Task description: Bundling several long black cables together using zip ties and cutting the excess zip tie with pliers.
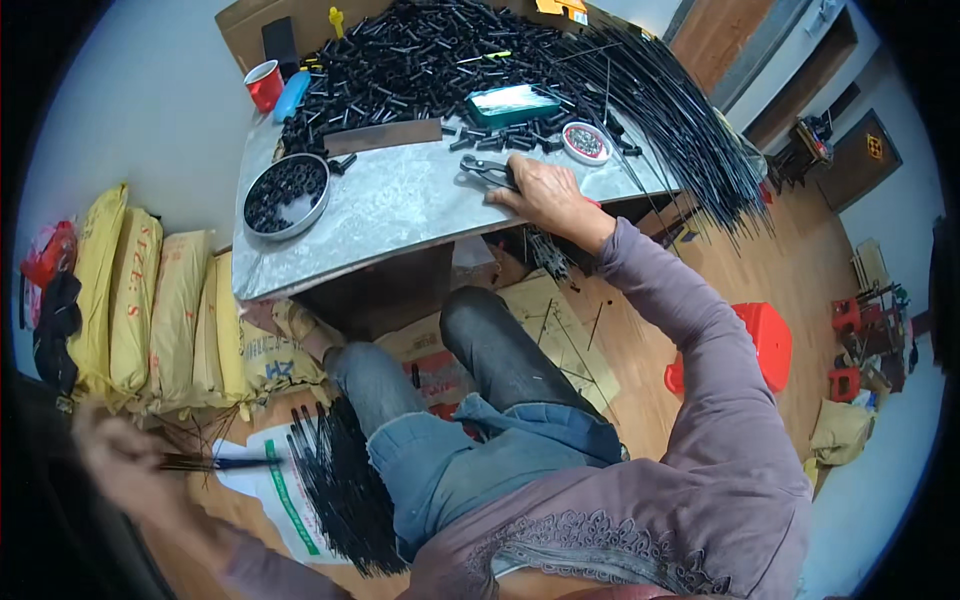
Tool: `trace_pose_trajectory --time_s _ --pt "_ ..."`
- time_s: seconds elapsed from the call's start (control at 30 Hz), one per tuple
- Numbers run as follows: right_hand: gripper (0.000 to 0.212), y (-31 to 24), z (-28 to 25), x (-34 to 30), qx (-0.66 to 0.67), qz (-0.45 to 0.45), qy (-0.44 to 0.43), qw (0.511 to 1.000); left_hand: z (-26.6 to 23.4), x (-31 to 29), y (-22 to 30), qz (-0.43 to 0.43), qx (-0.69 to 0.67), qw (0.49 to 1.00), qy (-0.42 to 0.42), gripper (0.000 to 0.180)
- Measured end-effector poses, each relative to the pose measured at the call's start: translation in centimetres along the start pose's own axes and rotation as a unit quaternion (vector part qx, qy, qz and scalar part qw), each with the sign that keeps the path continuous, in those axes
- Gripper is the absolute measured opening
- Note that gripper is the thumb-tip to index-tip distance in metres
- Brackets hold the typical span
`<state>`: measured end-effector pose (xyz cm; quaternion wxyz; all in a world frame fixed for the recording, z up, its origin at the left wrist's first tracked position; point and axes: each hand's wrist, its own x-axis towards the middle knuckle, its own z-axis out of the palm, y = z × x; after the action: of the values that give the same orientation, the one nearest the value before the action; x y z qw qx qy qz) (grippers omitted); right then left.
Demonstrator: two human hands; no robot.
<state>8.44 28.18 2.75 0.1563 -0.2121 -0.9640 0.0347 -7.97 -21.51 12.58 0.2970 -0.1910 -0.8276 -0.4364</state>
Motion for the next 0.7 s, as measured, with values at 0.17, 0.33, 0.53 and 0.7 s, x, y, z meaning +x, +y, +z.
trace_pose_trajectory --time_s 0.17,0.33,0.53,0.7 --pt "0.039 0.5 -0.4 0.4 -0.065 -0.027 0.076 0.995 13.0 -15.4 -23.4 -0.200 0.131 0.943 -0.232 0.043" --pt "0.026 11.3 -3.4 3.2 -0.151 0.027 0.230 0.961 16.3 -22.7 -24.1 -0.308 0.285 0.831 -0.364 0.054" --pt "0.052 16.9 -6.5 5.2 -0.084 0.336 -0.014 0.938 18.6 -21.7 -26.7 -0.264 0.049 0.905 -0.329 0.052" --pt "0.041 17.0 -3.8 6.6 -0.136 0.257 -0.046 0.956 21.7 -18.6 -23.1 -0.212 0.050 0.920 -0.326 0.050"
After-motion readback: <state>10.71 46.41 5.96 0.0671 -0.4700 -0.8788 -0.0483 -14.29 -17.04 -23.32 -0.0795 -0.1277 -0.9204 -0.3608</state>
